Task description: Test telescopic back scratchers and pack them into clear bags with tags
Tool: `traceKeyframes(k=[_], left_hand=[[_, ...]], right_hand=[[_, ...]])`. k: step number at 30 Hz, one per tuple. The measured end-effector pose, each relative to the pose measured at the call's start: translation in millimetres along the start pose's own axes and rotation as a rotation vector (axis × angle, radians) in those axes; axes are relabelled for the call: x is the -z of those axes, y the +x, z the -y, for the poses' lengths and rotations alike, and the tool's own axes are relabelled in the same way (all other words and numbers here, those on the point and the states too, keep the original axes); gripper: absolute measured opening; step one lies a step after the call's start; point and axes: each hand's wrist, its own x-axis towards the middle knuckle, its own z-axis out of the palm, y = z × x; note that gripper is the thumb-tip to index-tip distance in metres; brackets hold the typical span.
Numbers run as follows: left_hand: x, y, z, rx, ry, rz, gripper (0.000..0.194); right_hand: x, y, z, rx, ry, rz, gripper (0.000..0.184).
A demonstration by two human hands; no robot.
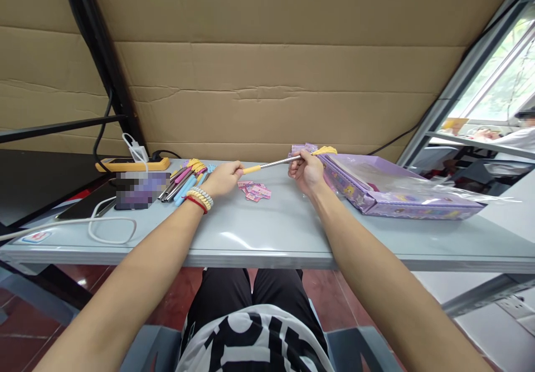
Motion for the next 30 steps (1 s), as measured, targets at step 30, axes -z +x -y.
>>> traceKeyframes(k=[30], left_hand=[[15.9,-1,18,0.030,-0.028,-0.181,0.038]], right_hand=[[23,20,4,-0.088,0.162,-0.282,0.034]])
